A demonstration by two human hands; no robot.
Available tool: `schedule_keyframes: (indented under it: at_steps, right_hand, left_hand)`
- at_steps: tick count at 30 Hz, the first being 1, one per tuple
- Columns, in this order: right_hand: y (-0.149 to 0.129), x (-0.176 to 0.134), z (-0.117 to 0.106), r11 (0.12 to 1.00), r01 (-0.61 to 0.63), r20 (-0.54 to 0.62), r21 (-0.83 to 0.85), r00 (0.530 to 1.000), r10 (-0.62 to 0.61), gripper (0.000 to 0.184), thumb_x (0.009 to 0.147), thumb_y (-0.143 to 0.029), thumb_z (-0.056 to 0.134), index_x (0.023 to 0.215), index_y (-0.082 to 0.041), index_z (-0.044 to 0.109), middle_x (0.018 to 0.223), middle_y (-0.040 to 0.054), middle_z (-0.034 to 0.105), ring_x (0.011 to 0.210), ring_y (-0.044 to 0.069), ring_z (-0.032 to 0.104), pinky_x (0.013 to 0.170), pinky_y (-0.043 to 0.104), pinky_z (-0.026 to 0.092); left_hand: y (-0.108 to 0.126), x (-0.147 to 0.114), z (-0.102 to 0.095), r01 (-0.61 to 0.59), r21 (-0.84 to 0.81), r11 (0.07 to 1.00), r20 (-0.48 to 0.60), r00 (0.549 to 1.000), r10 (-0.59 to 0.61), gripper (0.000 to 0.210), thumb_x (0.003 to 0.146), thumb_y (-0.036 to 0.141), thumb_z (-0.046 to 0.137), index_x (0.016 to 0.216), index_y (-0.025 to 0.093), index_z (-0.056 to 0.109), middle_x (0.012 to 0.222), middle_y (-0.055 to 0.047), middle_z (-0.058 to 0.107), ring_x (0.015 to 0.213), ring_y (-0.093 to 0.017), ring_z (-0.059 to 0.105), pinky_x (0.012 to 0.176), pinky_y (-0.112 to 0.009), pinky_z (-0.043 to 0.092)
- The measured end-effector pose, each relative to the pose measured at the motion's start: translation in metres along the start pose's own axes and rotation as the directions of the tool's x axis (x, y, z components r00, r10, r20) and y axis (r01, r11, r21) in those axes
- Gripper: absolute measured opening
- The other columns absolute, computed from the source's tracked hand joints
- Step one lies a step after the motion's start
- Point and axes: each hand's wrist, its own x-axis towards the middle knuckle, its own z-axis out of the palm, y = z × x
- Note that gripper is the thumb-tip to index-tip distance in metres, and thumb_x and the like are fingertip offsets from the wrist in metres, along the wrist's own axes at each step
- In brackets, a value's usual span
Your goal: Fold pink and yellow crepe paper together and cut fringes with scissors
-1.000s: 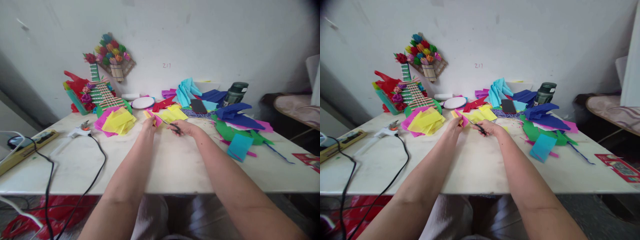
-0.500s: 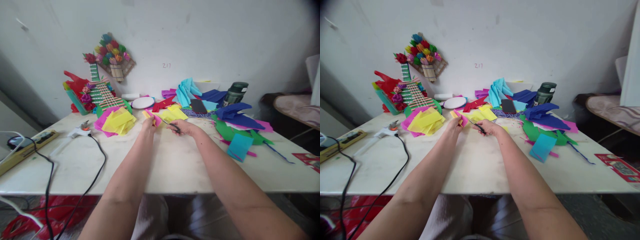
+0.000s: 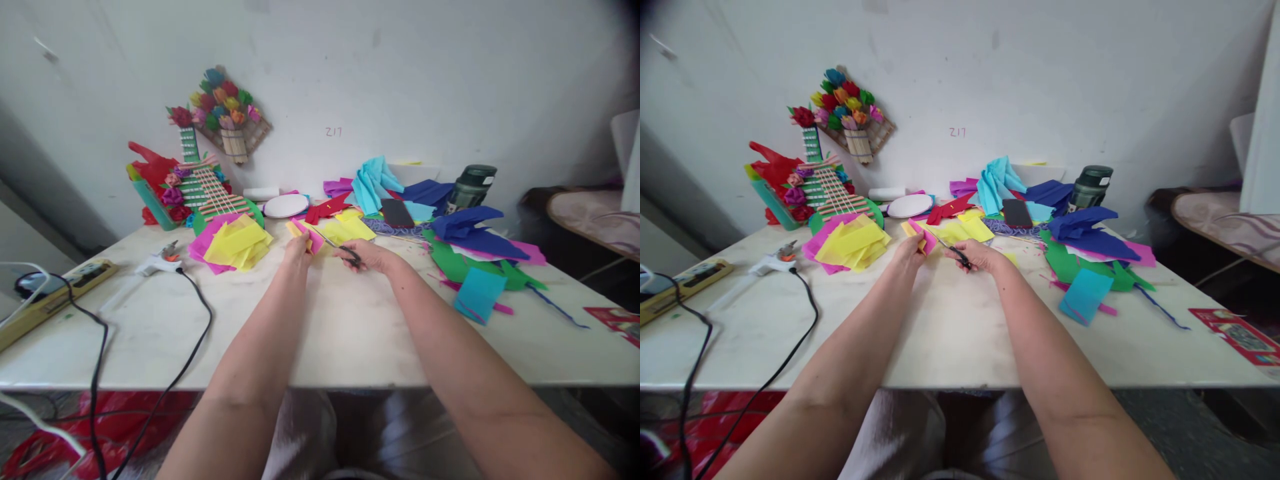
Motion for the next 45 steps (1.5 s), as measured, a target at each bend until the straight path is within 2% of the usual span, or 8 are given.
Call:
schedule_keyframes:
  at_steps: [7, 23, 29, 34, 45]
  right_hand:
    - [0.002, 0.002, 0.000, 1.000, -0.001, -0.011, -0.013, 1.000, 0.001, 0.029, 0.076, -0.043, 0.059, 0.074, -0.015, 0.051, 0.051, -0.0041, 0.052, 0.035, 0.004, 0.044, 0.028, 0.016, 0.024]
    - [0.003, 0.007, 0.002, 0.999, -0.044, -0.046, 0.026, 0.998, 0.045, 0.025, 0.078, -0.036, 0.058, 0.067, -0.016, 0.046, 0.045, -0.0054, 0.048, 0.031, 0.003, 0.040, 0.027, 0.015, 0.019]
    - [-0.001, 0.005, 0.004, 0.997, -0.071, -0.056, 0.042, 0.996, 0.074, 0.023, 0.077, -0.033, 0.059, 0.068, -0.016, 0.046, 0.043, -0.0067, 0.046, 0.030, 0.003, 0.038, 0.028, 0.015, 0.019]
    - [-0.006, 0.005, 0.007, 0.994, -0.091, -0.079, 0.060, 0.992, 0.096, 0.023, 0.079, -0.028, 0.057, 0.064, -0.017, 0.043, 0.040, -0.0079, 0.043, 0.029, 0.003, 0.035, 0.029, 0.015, 0.023]
    - [0.006, 0.011, 0.003, 1.000, 0.014, -0.056, -0.001, 0.998, -0.014, 0.032, 0.070, -0.039, 0.065, 0.062, -0.016, 0.045, 0.042, -0.0084, 0.043, 0.031, 0.003, 0.036, 0.033, 0.017, 0.027]
  left_hand:
    - [-0.004, -0.002, 0.000, 0.006, 0.023, 1.000, 0.013, 1.000, -0.006, 0.008, 0.079, 0.005, 0.053, 0.080, 0.012, 0.055, 0.073, -0.003, 0.060, 0.063, -0.009, 0.059, 0.070, -0.025, 0.053]
    - [-0.006, 0.002, -0.003, -0.053, 0.069, 0.996, 0.021, 0.998, 0.052, 0.011, 0.076, 0.005, 0.057, 0.070, 0.013, 0.053, 0.072, -0.004, 0.059, 0.058, -0.010, 0.059, 0.061, -0.023, 0.052]
    - [-0.006, 0.006, -0.005, -0.063, 0.071, 0.996, 0.040, 0.997, 0.060, 0.009, 0.075, 0.006, 0.058, 0.071, 0.014, 0.054, 0.073, -0.004, 0.059, 0.065, -0.012, 0.061, 0.064, -0.024, 0.052]
    - [-0.004, 0.005, -0.005, -0.073, 0.069, 0.995, 0.062, 0.996, 0.069, 0.009, 0.076, 0.005, 0.056, 0.071, 0.012, 0.054, 0.071, -0.004, 0.059, 0.061, -0.010, 0.059, 0.064, -0.025, 0.052]
    - [-0.003, 0.008, -0.006, -0.078, 0.061, 0.995, 0.066, 0.995, 0.074, 0.013, 0.075, 0.004, 0.057, 0.068, 0.015, 0.055, 0.070, -0.004, 0.059, 0.065, -0.012, 0.061, 0.066, -0.024, 0.052]
